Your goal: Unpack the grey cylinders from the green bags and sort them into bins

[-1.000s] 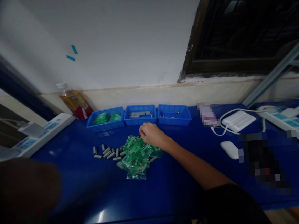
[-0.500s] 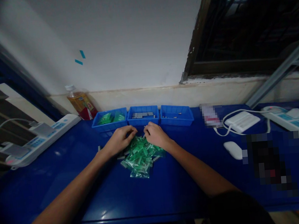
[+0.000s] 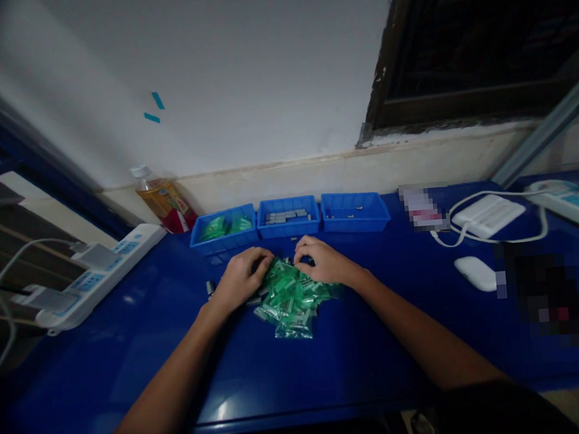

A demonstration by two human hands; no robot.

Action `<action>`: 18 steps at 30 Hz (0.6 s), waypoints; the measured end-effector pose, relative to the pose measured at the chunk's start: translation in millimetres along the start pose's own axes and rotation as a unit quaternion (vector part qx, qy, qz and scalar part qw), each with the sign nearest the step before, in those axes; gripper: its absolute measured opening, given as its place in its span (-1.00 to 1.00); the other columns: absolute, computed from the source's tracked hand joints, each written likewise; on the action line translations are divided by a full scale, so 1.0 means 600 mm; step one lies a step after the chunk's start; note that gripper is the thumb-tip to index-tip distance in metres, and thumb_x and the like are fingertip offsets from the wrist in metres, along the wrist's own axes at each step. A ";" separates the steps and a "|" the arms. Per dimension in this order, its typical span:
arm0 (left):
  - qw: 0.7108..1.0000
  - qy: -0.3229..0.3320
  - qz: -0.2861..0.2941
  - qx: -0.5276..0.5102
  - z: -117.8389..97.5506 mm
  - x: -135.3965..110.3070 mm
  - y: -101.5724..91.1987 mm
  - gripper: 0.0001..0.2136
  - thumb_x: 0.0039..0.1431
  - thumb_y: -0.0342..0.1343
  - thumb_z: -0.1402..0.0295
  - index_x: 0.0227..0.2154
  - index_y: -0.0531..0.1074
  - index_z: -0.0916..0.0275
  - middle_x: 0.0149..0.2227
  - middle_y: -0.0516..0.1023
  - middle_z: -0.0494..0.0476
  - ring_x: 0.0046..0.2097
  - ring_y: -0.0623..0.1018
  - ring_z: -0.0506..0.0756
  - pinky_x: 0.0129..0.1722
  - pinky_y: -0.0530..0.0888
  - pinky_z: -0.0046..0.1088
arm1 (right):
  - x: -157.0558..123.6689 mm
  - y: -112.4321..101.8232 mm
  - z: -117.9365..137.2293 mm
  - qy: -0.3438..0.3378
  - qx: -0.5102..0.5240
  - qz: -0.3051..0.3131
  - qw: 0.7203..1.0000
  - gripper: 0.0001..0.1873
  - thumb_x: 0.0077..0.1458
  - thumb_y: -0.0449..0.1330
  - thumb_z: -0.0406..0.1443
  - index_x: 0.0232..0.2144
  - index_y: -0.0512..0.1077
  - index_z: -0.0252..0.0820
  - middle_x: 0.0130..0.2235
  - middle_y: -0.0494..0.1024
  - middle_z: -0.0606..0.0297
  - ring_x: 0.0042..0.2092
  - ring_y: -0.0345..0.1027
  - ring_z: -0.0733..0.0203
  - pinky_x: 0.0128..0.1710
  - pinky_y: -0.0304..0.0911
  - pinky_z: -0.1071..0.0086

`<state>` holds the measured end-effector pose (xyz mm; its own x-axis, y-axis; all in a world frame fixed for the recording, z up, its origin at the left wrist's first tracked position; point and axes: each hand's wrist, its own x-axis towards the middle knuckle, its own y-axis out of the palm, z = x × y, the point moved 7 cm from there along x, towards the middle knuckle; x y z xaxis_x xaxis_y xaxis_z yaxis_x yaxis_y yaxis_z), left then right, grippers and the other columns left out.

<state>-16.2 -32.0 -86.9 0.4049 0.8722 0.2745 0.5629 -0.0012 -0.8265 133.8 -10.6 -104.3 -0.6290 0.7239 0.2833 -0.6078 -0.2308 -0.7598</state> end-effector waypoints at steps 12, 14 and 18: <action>1.000 0.010 0.020 -0.017 -0.001 -0.001 0.013 -0.79 0.13 -0.03 0.50 -0.23 0.44 0.20 -0.18 0.49 0.10 -0.14 0.42 0.13 -0.09 0.34 -0.31 | -0.007 0.012 0.029 -0.006 -0.057 0.043 0.997 -0.90 0.02 0.15 -0.40 -0.35 0.43 -0.17 -0.11 0.38 0.17 -0.04 0.24 0.11 0.00 0.16 0.19; 1.000 0.002 0.012 -0.004 0.009 -0.001 0.009 -0.67 0.03 -0.08 0.64 -0.22 0.44 0.19 -0.18 0.49 0.09 -0.13 0.41 0.12 -0.10 0.34 -0.32 | -0.007 0.014 0.028 0.009 -0.076 0.049 0.996 -0.93 0.04 0.16 -0.36 -0.36 0.43 -0.17 -0.09 0.37 0.17 -0.04 0.23 0.09 -0.02 0.15 0.16; 0.999 -0.030 -0.018 0.034 0.022 -0.002 0.000 -0.64 -0.05 -0.10 0.68 -0.26 0.45 0.20 -0.21 0.49 0.09 -0.15 0.41 0.13 -0.11 0.34 -0.30 | -0.009 0.009 0.033 0.026 -0.145 0.042 0.988 -0.93 0.09 0.12 -0.33 -0.38 0.41 -0.18 -0.05 0.35 0.14 -0.01 0.21 0.03 -0.07 0.14 0.12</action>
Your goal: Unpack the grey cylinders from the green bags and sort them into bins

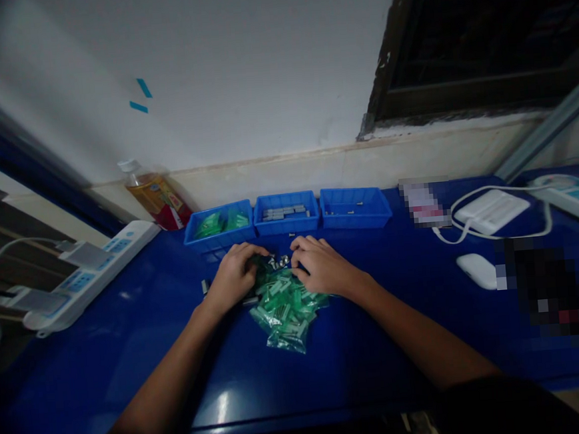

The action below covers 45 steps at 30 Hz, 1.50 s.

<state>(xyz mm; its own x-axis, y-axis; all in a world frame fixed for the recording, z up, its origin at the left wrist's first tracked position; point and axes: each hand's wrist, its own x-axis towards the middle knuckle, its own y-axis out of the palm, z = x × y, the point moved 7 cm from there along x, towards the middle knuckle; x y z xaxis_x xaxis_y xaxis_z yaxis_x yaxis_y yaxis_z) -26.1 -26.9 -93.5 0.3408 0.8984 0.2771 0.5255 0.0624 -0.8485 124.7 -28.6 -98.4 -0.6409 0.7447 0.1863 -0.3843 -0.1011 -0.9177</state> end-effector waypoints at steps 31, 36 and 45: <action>0.996 0.016 0.014 -0.087 -0.063 -0.006 0.000 -0.66 0.31 -0.17 0.23 -0.49 0.37 0.26 -0.47 0.43 0.06 -0.36 0.40 0.05 -0.27 0.30 -0.39 | -0.003 -0.069 0.031 -0.037 0.068 -0.203 0.976 -0.92 0.19 0.03 -0.34 -0.28 0.33 -0.16 -0.30 0.40 0.21 -0.21 0.31 0.18 -0.19 0.24 0.30; 0.996 0.057 0.066 -0.034 -0.072 -0.013 0.009 -0.79 0.21 0.01 0.20 -0.26 0.43 0.21 -0.26 0.48 0.12 -0.19 0.42 0.14 -0.15 0.33 -0.29 | 0.059 -0.111 -0.051 0.045 -0.040 -0.188 0.980 -0.87 0.16 0.07 -0.30 -0.33 0.41 -0.20 -0.30 0.38 0.18 -0.20 0.29 0.13 -0.15 0.21 0.29; 0.981 0.097 0.147 -0.085 -0.070 -0.029 0.015 -0.45 0.00 0.17 0.01 0.02 0.31 0.18 -0.06 0.42 0.21 0.00 0.40 0.21 -0.01 0.35 -0.22 | 0.205 -0.052 -0.121 0.149 -0.128 0.072 0.978 -0.95 -0.05 0.22 -0.40 -0.47 0.51 -0.24 -0.40 0.56 0.14 -0.33 0.41 0.16 -0.35 0.18 0.43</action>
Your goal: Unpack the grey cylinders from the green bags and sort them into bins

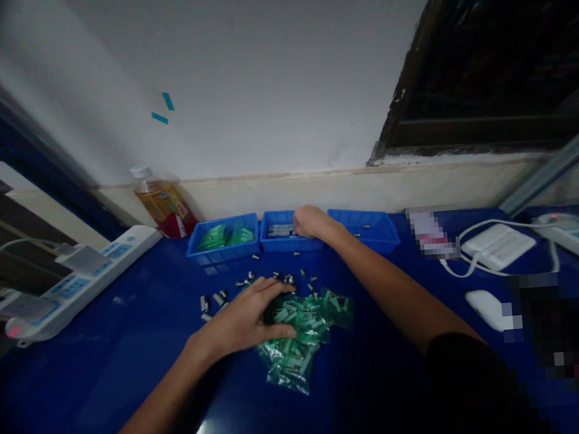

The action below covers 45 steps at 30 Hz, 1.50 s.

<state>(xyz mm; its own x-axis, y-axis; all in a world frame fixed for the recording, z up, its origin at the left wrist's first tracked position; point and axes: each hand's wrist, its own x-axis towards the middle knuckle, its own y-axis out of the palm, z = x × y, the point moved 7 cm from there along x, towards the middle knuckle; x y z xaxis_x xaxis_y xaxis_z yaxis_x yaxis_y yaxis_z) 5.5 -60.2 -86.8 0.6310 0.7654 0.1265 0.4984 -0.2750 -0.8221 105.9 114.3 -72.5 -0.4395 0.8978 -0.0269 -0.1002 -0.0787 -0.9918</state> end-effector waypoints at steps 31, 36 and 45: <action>0.948 -0.092 -0.099 -0.289 0.001 0.002 -0.015 -0.59 0.15 -0.01 -0.01 -0.32 0.43 0.29 -0.43 0.41 0.09 -0.41 0.41 0.03 -0.42 0.34 -0.46 | -0.307 0.004 0.078 -0.068 0.362 -0.273 0.889 -0.85 0.14 0.06 -0.35 -0.32 0.43 -0.09 -0.35 0.48 0.28 -0.32 0.39 0.26 -0.33 0.31 0.37; 0.872 -0.176 -0.087 -0.449 0.017 -0.004 0.002 -0.67 0.12 0.01 0.07 -0.46 0.36 0.28 -0.58 0.37 0.01 -0.55 0.32 -0.04 -0.56 0.21 -0.54 | -0.315 0.006 0.102 -0.145 0.223 -0.280 0.923 -0.71 0.16 0.04 -0.41 -0.11 0.41 -0.05 -0.28 0.48 0.24 -0.26 0.41 0.24 -0.26 0.36 0.35; 0.887 -0.289 -0.334 0.135 0.084 -0.048 -0.187 -0.72 0.15 -0.04 0.19 -0.21 0.40 0.25 -0.42 0.50 0.12 -0.39 0.47 0.11 -0.41 0.32 -0.46 | -0.320 -0.010 0.112 -0.137 0.244 -0.278 0.919 -0.80 0.16 0.07 -0.33 -0.17 0.43 -0.12 -0.27 0.46 0.20 -0.24 0.38 0.21 -0.23 0.34 0.32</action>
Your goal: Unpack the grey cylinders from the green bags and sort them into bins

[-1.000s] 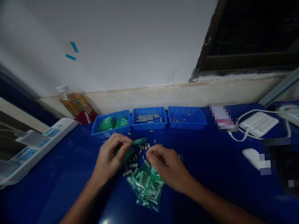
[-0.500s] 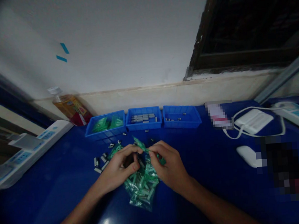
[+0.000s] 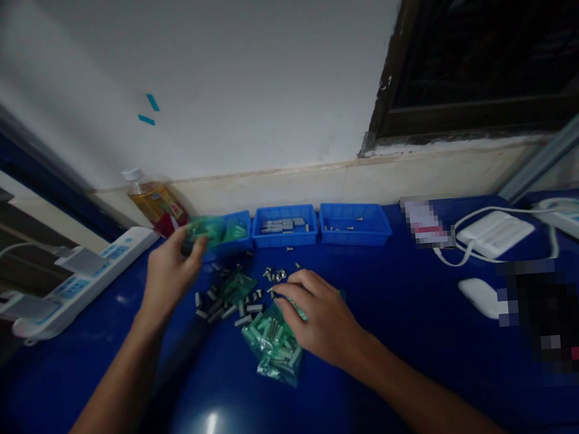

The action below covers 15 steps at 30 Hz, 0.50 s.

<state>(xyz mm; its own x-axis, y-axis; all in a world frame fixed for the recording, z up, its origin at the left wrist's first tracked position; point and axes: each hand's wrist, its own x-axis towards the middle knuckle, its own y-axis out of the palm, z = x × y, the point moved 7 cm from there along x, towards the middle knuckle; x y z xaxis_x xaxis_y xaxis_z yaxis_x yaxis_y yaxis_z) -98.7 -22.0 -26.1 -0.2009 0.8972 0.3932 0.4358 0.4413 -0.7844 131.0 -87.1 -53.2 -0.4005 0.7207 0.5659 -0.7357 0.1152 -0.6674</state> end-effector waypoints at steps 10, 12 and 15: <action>0.956 0.025 0.017 0.291 0.040 0.073 0.022 -0.68 0.15 -0.05 0.22 -0.14 0.48 0.22 -0.19 0.53 0.34 -0.13 0.45 0.32 -0.32 0.37 -0.28 | 0.000 0.011 -0.018 0.009 0.004 0.033 0.999 -0.82 0.15 0.09 -0.32 -0.21 0.45 -0.16 -0.27 0.45 0.20 -0.22 0.35 0.19 -0.19 0.29 0.28; 0.953 0.029 0.040 0.298 0.040 0.068 0.035 -0.65 0.16 -0.07 0.18 -0.16 0.49 0.26 -0.16 0.52 0.38 -0.10 0.42 0.35 -0.28 0.37 -0.21 | 0.002 0.008 -0.025 0.018 0.001 0.029 0.999 -0.82 0.15 0.09 -0.32 -0.21 0.45 -0.17 -0.27 0.45 0.20 -0.21 0.35 0.19 -0.17 0.29 0.29; 0.952 0.009 0.063 0.299 0.046 0.059 0.038 -0.56 0.19 -0.15 0.08 -0.20 0.52 0.26 -0.17 0.52 0.40 -0.09 0.39 0.40 -0.19 0.33 0.00 | 0.002 0.010 -0.030 0.021 -0.001 0.034 0.999 -0.82 0.15 0.09 -0.33 -0.21 0.45 -0.17 -0.28 0.45 0.21 -0.21 0.36 0.19 -0.17 0.29 0.29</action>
<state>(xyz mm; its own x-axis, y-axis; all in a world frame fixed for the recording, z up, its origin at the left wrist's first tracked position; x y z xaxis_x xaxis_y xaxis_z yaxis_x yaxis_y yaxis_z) -120.1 20.1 -43.4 -0.1624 0.9457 0.2815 -0.1223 0.2638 -0.9568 136.0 -73.2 -65.5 -0.4260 0.7554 0.4979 -0.7067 0.0658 -0.7044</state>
